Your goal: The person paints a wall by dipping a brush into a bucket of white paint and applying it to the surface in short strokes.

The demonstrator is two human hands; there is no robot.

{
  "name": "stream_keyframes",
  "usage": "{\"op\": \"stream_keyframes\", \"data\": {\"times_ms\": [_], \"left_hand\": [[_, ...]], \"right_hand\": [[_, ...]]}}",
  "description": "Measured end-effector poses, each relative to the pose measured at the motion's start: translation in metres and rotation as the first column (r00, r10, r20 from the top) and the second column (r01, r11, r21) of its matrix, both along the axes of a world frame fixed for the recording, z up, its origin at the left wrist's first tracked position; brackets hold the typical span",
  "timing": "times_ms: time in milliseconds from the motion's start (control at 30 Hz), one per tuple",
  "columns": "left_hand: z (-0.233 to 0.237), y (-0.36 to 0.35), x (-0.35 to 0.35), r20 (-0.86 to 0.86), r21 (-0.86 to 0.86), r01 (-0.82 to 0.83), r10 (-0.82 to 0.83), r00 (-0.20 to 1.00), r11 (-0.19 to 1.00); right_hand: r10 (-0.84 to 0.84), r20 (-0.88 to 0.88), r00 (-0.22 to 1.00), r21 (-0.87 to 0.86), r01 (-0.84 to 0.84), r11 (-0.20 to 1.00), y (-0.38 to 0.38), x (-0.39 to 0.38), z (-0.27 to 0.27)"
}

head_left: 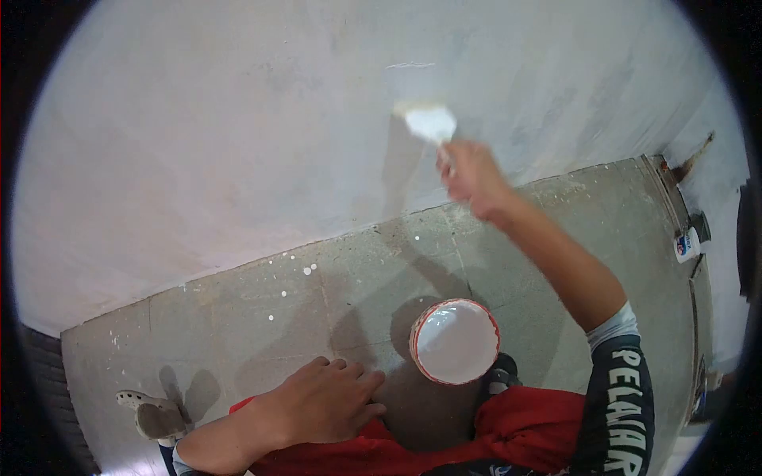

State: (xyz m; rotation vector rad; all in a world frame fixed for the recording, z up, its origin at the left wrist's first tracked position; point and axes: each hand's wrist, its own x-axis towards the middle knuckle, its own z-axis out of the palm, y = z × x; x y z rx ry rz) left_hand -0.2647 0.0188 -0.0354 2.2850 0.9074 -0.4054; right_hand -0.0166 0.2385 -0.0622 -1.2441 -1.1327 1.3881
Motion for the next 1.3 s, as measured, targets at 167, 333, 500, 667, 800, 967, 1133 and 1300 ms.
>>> {"op": "stream_keyframes", "data": {"times_ms": [167, 333, 500, 667, 800, 967, 1133, 1300], "left_hand": [[-0.004, 0.004, 0.001, 0.013, -0.028, -0.013, 0.014, 1.000, 1.000], [-0.004, 0.002, -0.001, 0.054, 0.018, -0.056, 0.055, 0.997, 0.998], [0.002, 0.000, 0.003, -0.009, -0.011, -0.025, 0.025, 1.000, 1.000], [0.003, -0.001, 0.003, -0.009, -0.046, -0.006, 0.006, 1.000, 0.999], [-0.002, -0.001, -0.002, 0.003, -0.034, 0.007, -0.007, 1.000, 0.999], [-0.005, 0.002, -0.003, -0.001, -0.021, -0.012, 0.012, 1.000, 1.000], [-0.005, 0.002, -0.003, -0.006, 0.002, -0.004, 0.004, 1.000, 1.000], [0.005, -0.001, 0.000, -0.030, -0.012, -0.035, 0.035, 0.999, 0.999]], "right_hand": [[-0.020, -0.096, 0.995, 0.405, 0.057, 0.913, -0.002, -0.004, 0.115], [-0.040, -0.027, 0.999, 0.309, 0.047, 0.950, 0.005, -0.012, 0.088], [-0.026, 0.138, 0.990, -0.009, 0.027, 1.000, 0.004, -0.019, -0.065], [0.089, 0.138, 0.986, -0.287, -0.046, 0.957, 0.002, -0.016, -0.091], [0.052, -0.024, 0.998, -0.077, -0.054, 0.996, 0.010, -0.022, 0.001], [0.020, -0.060, 0.998, 0.164, -0.010, 0.986, -0.002, -0.031, 0.107], [-0.014, -0.161, 0.987, 0.240, 0.053, 0.969, 0.002, -0.043, 0.082], [0.014, -0.039, 0.999, -0.084, -0.017, 0.996, 0.008, -0.037, -0.055]]}}
